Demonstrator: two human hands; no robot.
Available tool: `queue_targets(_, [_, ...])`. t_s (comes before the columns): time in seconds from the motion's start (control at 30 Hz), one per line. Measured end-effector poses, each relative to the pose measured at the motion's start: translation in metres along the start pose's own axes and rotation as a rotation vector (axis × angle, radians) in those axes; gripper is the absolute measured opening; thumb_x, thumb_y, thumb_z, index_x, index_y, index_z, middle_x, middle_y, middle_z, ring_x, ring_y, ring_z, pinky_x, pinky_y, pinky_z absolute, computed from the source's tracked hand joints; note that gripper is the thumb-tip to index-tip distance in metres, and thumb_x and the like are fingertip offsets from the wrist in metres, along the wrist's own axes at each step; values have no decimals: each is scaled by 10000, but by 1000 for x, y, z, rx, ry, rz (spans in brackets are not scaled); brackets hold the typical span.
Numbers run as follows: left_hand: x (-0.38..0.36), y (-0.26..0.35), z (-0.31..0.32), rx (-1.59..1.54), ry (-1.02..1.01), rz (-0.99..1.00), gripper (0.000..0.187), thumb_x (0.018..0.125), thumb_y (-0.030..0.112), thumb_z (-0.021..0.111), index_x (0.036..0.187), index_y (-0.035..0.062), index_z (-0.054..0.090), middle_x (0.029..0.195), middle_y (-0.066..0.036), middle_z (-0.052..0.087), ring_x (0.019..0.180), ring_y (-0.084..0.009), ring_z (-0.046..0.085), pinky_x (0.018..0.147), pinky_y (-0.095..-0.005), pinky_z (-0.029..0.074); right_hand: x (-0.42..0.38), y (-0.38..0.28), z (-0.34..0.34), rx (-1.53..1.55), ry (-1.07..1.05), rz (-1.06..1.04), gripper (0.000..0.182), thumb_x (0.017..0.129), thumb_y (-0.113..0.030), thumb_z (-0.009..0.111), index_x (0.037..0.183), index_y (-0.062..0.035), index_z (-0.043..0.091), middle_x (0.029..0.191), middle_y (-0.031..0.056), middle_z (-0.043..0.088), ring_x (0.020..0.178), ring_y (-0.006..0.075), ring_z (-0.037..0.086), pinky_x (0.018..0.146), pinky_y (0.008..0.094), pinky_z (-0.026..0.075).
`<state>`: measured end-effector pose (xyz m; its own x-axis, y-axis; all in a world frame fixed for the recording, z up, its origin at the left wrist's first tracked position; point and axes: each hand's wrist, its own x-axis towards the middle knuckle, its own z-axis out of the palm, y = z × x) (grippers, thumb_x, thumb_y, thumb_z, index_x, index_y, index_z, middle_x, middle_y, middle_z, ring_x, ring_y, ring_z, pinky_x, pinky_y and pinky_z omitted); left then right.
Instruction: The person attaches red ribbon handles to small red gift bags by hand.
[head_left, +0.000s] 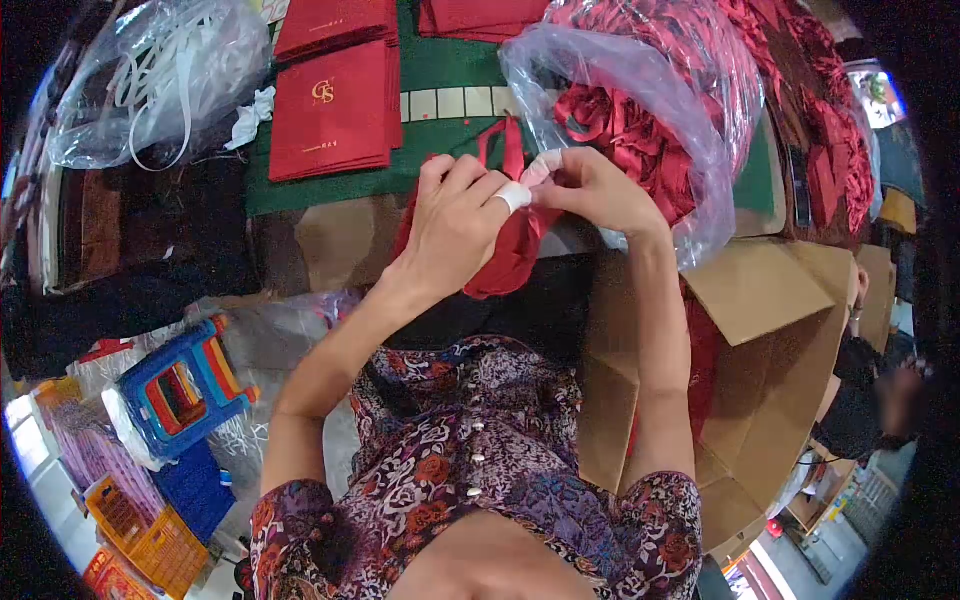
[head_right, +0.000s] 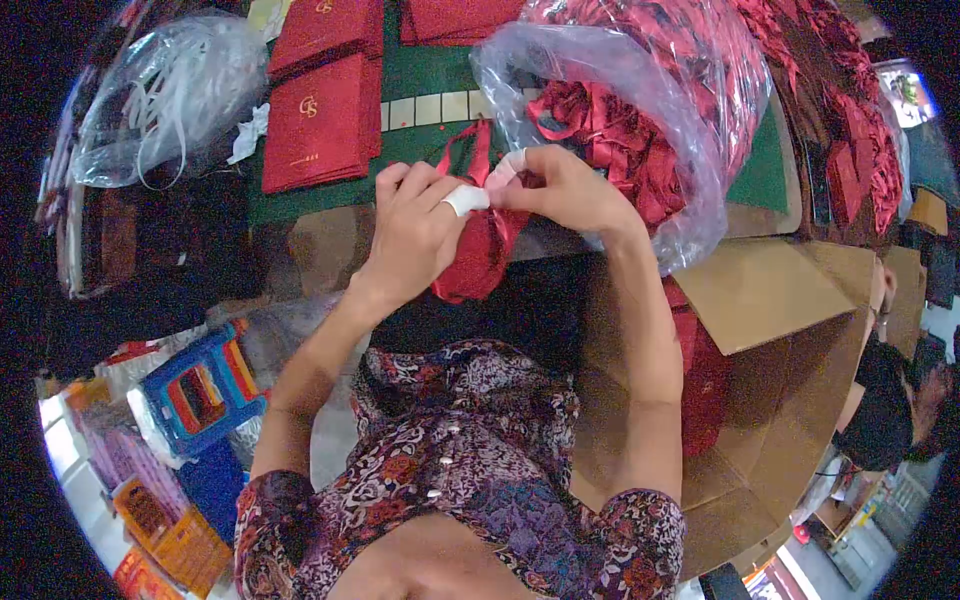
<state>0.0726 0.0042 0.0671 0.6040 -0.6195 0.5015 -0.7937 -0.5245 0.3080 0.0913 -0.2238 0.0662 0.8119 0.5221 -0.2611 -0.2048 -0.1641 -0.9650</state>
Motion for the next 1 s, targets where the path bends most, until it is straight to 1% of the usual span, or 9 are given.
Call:
queue_targets(0.1, [2,-2,0,6,-23,-60,211,778,63,697,987,91,690,947,-54,656,942,-252,578,909,-431,355,5,7,6,-21,98,103,109,932,-102,660,953,-1,694,918,-16,666,888,66,589,830,257,484])
queue_targets(0.17, [4,-1,-1,-55,-59,-110,208,790,74,706,992,121,693,948,-53,661,945,-252,582,902,-428,358,11,14,6,-162,331,-55,139,937,-135,655,964,-3,687,881,-38,646,864,59,576,809,245,468])
queue_targets(0.3, [2,-3,5,-81,-60,-201,189,812,105,721,996,141,701,975,-52,675,949,-255,591,896,-425,361,18,10,2,-181,560,-99,213,966,-211,665,1005,-4,695,886,-44,644,821,37,561,746,220,449])
queue_targets(0.4, [3,-17,20,-134,117,-260,170,811,176,764,976,141,737,1007,-30,701,958,-250,611,900,-405,370,12,-7,17,-47,682,-55,218,968,-193,667,1068,-1,700,907,-42,655,822,27,562,711,206,448])
queue_targets(0.5, [2,-18,18,-79,259,-304,139,801,167,763,933,125,753,981,-25,685,954,-227,598,880,-404,377,3,-1,27,-156,737,-231,217,959,-153,674,1118,-8,698,951,-18,682,833,36,581,706,205,462])
queue_targets(0.67, [2,0,3,-173,164,-434,163,752,140,792,910,119,758,936,-33,700,907,-233,629,871,-370,412,-4,-7,69,-15,672,-155,168,897,-70,734,1059,-27,729,1011,21,710,855,52,608,757,224,488])
queue_targets(0.77, [-2,4,1,-239,162,-471,155,747,117,785,898,103,750,927,-37,697,897,-241,630,866,-373,419,-2,-3,84,60,709,-239,120,911,-57,708,1022,-12,708,1003,18,689,893,81,630,802,236,503])
queue_targets(0.9, [-9,-4,-23,-306,173,-491,251,785,113,770,1035,105,745,943,-91,688,939,-292,636,872,-383,458,-7,-6,89,87,723,-350,124,940,-23,665,1063,-16,673,1028,20,686,890,65,613,797,227,495])
queue_targets(1.0, [-23,-20,-26,-112,101,-484,299,852,78,696,1151,73,697,1064,-145,651,994,-349,610,871,-414,495,-13,-8,86,29,761,-279,142,948,-33,656,1086,-15,685,996,23,668,890,74,614,812,228,488])
